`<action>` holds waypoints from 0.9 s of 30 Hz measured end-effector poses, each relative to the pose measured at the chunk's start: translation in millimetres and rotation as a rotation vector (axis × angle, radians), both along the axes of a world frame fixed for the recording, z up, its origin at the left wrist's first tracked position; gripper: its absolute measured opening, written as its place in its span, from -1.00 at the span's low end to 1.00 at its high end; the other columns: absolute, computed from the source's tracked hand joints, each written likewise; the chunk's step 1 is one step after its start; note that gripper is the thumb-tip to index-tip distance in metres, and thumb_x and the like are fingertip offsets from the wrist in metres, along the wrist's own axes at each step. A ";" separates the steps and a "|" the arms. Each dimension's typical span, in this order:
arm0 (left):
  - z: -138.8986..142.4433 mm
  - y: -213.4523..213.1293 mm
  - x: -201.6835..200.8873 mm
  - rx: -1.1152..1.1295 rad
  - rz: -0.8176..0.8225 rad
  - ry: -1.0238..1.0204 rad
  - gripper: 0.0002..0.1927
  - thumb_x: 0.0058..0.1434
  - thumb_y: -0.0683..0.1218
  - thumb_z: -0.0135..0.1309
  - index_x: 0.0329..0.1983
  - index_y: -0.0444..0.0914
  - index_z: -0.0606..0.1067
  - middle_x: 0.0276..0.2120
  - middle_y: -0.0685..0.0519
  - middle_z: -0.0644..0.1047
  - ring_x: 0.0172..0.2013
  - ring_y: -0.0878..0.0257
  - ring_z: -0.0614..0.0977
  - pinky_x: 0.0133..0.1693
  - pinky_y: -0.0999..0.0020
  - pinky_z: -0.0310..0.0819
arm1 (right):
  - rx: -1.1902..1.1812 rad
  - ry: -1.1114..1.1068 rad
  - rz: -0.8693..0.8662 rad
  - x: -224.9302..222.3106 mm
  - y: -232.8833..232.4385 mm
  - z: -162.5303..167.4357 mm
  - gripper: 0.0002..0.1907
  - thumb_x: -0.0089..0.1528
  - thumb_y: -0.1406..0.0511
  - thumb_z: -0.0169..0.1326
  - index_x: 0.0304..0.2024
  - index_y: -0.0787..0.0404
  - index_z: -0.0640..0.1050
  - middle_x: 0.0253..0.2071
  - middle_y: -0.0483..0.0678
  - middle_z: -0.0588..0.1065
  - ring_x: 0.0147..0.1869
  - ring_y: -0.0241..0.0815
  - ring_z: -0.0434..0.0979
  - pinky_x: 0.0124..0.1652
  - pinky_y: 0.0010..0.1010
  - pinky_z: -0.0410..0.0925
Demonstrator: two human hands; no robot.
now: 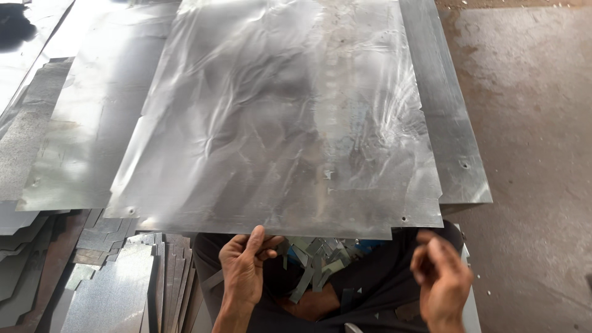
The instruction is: The person sits on the ground and uses tin snips to cut strips from a large metal sheet. They repeatedly reposition the sheet and trim edges, accumulating cut pieces on their lap.
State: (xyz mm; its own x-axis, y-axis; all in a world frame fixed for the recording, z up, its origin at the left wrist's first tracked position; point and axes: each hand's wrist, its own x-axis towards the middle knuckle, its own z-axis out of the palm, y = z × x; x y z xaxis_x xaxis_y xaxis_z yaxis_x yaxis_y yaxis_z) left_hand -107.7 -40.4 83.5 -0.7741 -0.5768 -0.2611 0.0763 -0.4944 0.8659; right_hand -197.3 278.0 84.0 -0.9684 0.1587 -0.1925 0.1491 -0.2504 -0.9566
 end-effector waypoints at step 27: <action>-26.7 -68.7 -69.7 -0.149 0.094 -0.063 -0.77 0.30 -0.03 0.16 -0.36 -0.29 0.50 -0.43 -0.11 0.66 -0.42 0.17 0.74 -0.41 0.40 0.63 | 1.282 0.171 0.239 86.8 -33.1 -109.0 -0.85 0.27 0.30 0.15 -0.22 0.21 0.69 -0.22 0.02 0.67 -0.22 -0.13 0.71 -0.19 -0.41 0.54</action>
State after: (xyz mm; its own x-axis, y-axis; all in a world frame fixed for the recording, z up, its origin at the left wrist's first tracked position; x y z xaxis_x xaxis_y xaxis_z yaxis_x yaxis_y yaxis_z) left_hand -177.4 -109.1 56.8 -0.6995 -0.6819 -0.2139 0.0591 -0.3535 0.9335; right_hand -110.5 244.9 -25.0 -0.9948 -0.0418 0.0928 -0.0832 0.8589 -0.5053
